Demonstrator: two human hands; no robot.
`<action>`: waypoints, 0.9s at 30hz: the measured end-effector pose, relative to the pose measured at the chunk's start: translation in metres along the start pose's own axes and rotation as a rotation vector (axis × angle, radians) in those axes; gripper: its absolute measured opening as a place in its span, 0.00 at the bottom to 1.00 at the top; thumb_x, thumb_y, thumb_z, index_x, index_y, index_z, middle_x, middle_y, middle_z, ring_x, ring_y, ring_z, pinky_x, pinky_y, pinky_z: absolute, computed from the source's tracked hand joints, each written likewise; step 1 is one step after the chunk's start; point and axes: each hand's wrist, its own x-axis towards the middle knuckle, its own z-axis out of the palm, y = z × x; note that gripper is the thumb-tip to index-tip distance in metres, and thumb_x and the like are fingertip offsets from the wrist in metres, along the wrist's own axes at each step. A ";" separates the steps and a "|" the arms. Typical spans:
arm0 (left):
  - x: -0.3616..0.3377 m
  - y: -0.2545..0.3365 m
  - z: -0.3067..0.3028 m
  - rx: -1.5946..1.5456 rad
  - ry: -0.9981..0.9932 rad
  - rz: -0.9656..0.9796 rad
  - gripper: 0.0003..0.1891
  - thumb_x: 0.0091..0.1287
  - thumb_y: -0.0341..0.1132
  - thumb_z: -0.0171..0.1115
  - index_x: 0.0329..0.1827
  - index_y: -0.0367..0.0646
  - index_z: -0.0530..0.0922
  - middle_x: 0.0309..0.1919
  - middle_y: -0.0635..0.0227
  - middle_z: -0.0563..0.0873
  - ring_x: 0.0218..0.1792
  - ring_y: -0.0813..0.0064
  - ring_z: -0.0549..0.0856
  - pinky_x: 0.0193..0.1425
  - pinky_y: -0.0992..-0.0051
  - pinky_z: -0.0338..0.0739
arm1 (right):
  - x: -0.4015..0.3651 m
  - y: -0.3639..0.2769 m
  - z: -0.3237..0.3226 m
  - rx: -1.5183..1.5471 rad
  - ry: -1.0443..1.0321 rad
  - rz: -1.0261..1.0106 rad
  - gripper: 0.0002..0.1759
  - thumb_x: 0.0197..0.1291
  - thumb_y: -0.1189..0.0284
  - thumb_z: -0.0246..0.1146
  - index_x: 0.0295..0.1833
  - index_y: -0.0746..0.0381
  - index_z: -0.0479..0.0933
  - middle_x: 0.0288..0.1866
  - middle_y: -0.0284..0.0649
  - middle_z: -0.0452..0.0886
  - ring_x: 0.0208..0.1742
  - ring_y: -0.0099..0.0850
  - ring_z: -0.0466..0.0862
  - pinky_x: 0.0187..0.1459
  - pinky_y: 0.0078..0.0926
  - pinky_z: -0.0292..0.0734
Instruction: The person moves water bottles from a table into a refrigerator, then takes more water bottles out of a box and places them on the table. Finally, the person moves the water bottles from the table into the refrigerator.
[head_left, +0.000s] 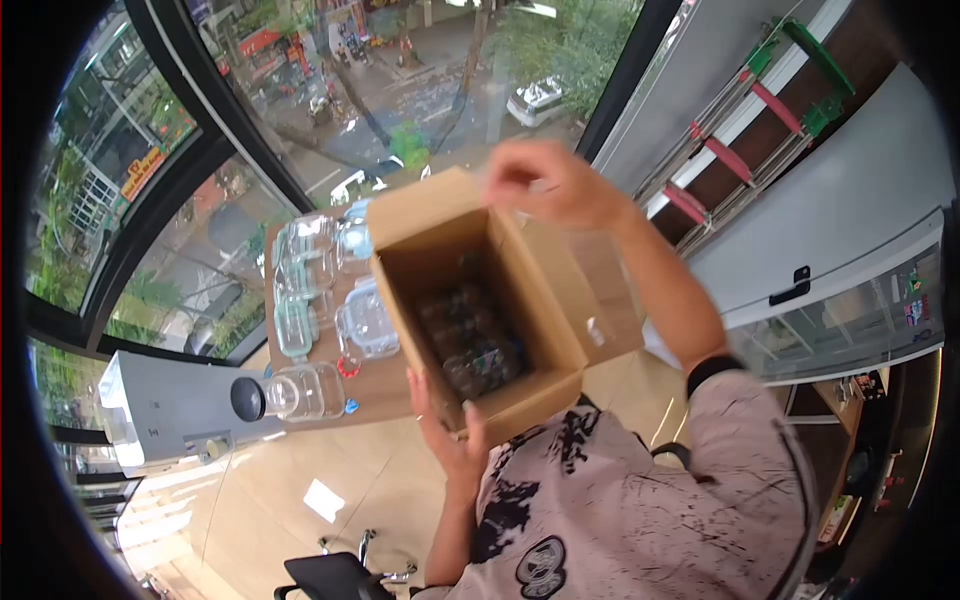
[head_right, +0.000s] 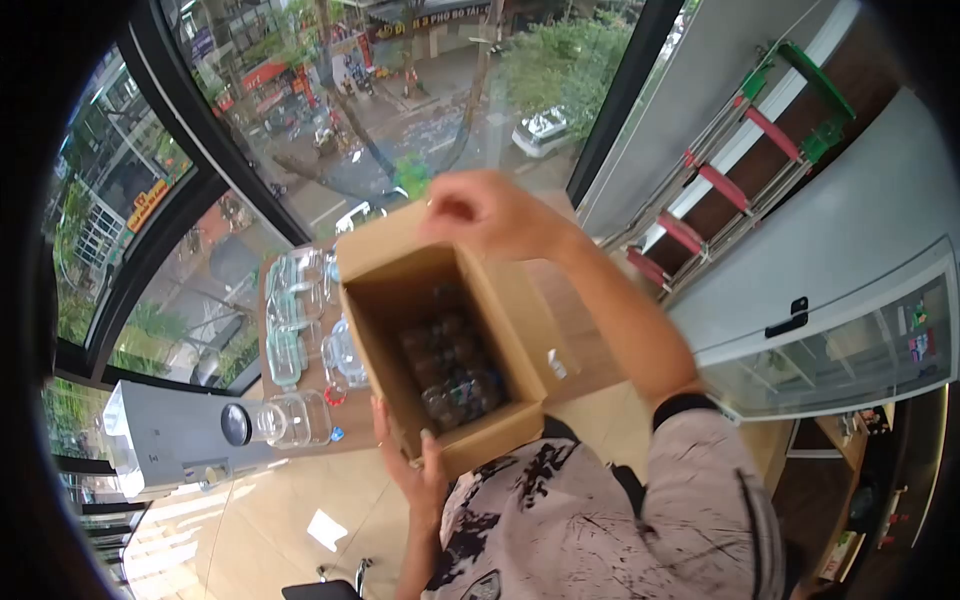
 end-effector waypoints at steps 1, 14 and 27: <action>0.000 -0.002 0.005 -0.019 0.027 0.002 0.35 0.58 0.24 0.51 0.72 0.32 0.55 0.71 0.49 0.59 0.73 0.56 0.58 0.74 0.62 0.51 | -0.012 0.027 -0.019 0.171 0.320 -0.077 0.20 0.66 0.58 0.58 0.25 0.60 0.72 0.19 0.28 0.69 0.20 0.17 0.68 0.23 0.18 0.64; -0.002 -0.004 0.016 -0.067 0.319 -0.130 0.37 0.55 0.40 0.50 0.70 0.34 0.60 0.69 0.52 0.64 0.68 0.58 0.65 0.71 0.61 0.59 | -0.167 0.278 0.113 -0.038 0.385 0.529 0.38 0.40 0.58 0.75 0.58 0.60 0.71 0.52 0.50 0.75 0.51 0.42 0.78 0.50 0.40 0.76; -0.012 0.056 0.020 0.524 0.522 -0.134 0.24 0.62 0.23 0.58 0.63 0.32 0.69 0.61 0.54 0.75 0.63 0.61 0.73 0.69 0.63 0.63 | -0.127 0.256 0.018 -0.244 0.161 0.283 0.27 0.39 0.55 0.75 0.42 0.61 0.80 0.35 0.46 0.83 0.37 0.44 0.83 0.40 0.37 0.78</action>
